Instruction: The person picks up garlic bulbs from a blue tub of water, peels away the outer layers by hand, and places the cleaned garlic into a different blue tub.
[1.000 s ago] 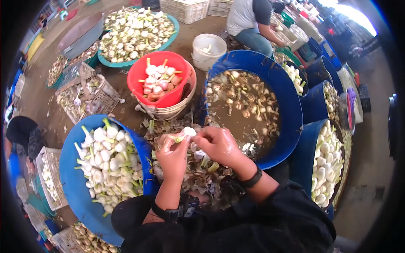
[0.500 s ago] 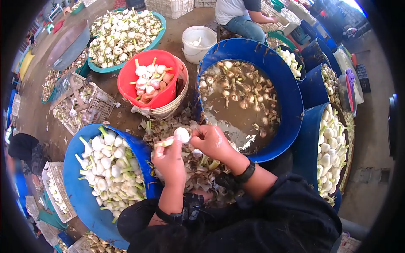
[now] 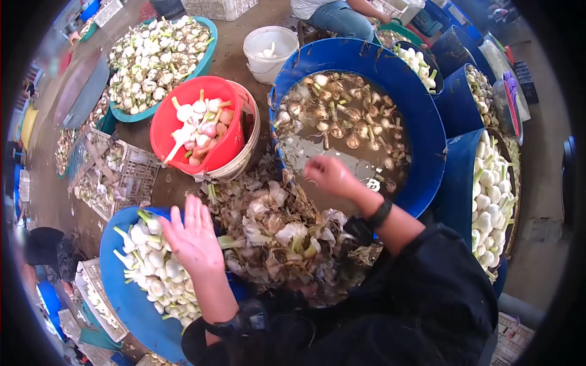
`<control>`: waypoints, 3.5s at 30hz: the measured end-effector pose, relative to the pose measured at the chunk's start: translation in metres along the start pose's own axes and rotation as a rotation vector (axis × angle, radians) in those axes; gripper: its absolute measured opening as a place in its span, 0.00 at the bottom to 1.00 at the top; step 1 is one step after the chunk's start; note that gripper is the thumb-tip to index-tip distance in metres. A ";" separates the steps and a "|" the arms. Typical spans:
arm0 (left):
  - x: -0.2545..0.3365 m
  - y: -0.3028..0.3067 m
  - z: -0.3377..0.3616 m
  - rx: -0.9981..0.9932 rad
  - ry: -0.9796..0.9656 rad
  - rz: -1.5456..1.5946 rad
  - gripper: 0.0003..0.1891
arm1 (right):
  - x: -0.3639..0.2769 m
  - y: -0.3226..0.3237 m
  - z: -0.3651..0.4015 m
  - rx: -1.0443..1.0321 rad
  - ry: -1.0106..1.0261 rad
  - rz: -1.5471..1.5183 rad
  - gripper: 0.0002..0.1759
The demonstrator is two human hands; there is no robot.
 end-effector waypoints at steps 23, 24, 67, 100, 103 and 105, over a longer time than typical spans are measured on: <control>-0.065 -0.010 0.038 -0.235 0.326 -0.971 0.17 | -0.087 -0.028 0.073 -0.339 0.306 0.167 0.10; -0.065 -0.006 0.036 -0.240 0.269 -0.986 0.14 | -0.092 -0.033 0.077 -0.305 0.316 0.257 0.10; -0.046 -0.002 0.053 -0.837 -0.002 -1.529 0.29 | -0.063 -0.030 0.098 0.090 0.128 -0.203 0.11; -0.064 0.016 0.041 0.013 0.209 -0.579 0.12 | -0.083 -0.021 0.145 -0.081 0.291 0.342 0.15; -0.066 0.016 0.045 -0.053 0.195 -0.605 0.12 | -0.071 -0.032 0.145 -0.078 0.235 0.599 0.09; -0.070 0.015 0.049 -0.096 0.198 -0.644 0.12 | -0.048 -0.043 0.145 -0.180 0.201 0.780 0.08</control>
Point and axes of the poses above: each hand's wrist, its own z-axis away from the middle knuckle, its own y-axis out of the back of the hand, x = y × z, the point moved 1 cm from there along -z, towards the middle knuckle, and after that the axes turned 3 degrees about x, right-handed, at the moved point
